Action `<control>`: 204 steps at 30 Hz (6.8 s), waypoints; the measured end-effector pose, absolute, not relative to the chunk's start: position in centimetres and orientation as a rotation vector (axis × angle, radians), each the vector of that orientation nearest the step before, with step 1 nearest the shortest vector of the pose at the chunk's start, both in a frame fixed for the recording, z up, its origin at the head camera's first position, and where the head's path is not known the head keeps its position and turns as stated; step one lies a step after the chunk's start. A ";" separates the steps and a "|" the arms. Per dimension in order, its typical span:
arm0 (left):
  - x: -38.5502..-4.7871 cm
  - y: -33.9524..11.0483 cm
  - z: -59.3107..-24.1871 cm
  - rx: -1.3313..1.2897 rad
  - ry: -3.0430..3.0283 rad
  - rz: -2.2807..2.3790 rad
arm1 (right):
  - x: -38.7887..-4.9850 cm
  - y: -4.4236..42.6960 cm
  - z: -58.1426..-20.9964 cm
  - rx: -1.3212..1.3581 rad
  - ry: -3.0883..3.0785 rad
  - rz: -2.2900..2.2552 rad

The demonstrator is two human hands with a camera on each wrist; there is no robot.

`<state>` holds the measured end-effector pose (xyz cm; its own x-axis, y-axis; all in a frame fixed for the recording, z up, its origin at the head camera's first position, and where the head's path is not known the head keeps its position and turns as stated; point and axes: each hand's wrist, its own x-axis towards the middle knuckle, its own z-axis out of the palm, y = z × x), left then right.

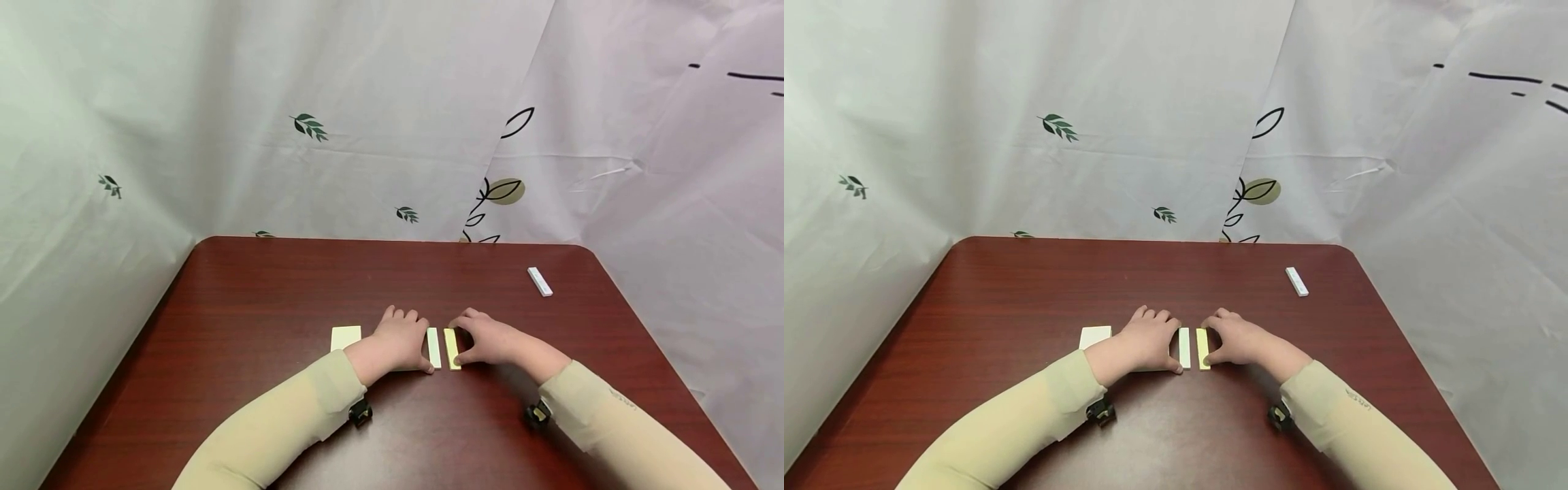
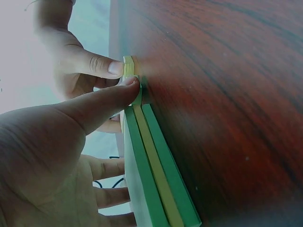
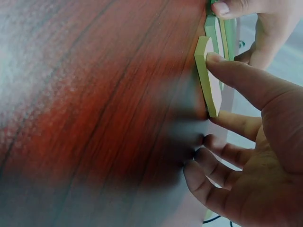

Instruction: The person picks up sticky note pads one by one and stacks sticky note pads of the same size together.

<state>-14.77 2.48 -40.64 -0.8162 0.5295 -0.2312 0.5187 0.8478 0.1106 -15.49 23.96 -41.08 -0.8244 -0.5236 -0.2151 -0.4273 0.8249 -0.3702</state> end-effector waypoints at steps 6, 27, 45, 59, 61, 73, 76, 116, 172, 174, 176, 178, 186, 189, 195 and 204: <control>-14.8 2.5 -40.7 0.787 2.774 0.072 | -15.5 23.7 -41.2 -0.706 2.689 -0.504; -14.8 2.4 -40.9 0.791 2.792 0.074 | -13.3 22.7 -41.9 -0.710 2.572 -1.074; -14.8 2.3 -41.3 0.796 2.809 0.100 | -14.7 20.9 -42.5 -0.207 2.211 -1.462; -14.5 2.3 -41.4 0.792 2.804 0.099 | -14.6 20.0 -42.8 -0.147 2.380 -1.323; -14.5 2.3 -41.3 0.791 2.801 0.100 | -14.5 19.8 -42.8 -0.155 2.409 -1.303; -14.6 2.4 -41.6 0.778 2.809 0.116 | -14.2 19.3 -42.5 -0.177 2.492 -1.199; -14.6 2.4 -41.6 0.777 2.809 0.109 | -14.1 19.3 -42.5 -0.184 2.498 -1.185; -15.0 1.8 -41.5 0.841 2.808 0.158 | -14.4 19.5 -42.4 -0.229 2.494 -1.147; -15.1 2.2 -41.1 0.822 2.796 0.068 | -14.7 25.6 -41.9 -0.595 3.196 -0.127; -15.1 2.2 -41.0 0.824 2.793 0.064 | -15.9 26.4 -42.1 -0.559 3.211 -0.111; -15.0 2.3 -40.9 0.827 2.790 0.057 | -17.0 27.3 -42.2 -0.531 3.239 -0.103; -15.0 2.4 -40.9 0.830 2.787 0.049 | -18.1 28.3 -42.1 -0.496 3.269 -0.115; -15.1 2.5 -41.1 0.827 2.785 0.047 | -21.8 32.0 -41.2 -0.285 3.314 -0.208; -15.1 2.5 -41.1 0.820 2.786 0.049 | -22.8 33.2 -40.9 -0.159 3.283 -0.273; -15.1 2.5 -41.0 0.816 2.789 0.030 | -24.1 35.5 -40.6 0.077 3.174 -0.402; -15.2 2.5 -40.8 0.811 2.784 0.008 | -25.5 38.0 -42.0 0.258 3.100 -0.420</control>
<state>-15.16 2.53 -40.83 -0.8169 0.5298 -0.2280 0.5284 0.8459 0.0723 -25.54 37.95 -41.97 -0.9865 0.1619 -0.0249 0.1627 0.9506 -0.2643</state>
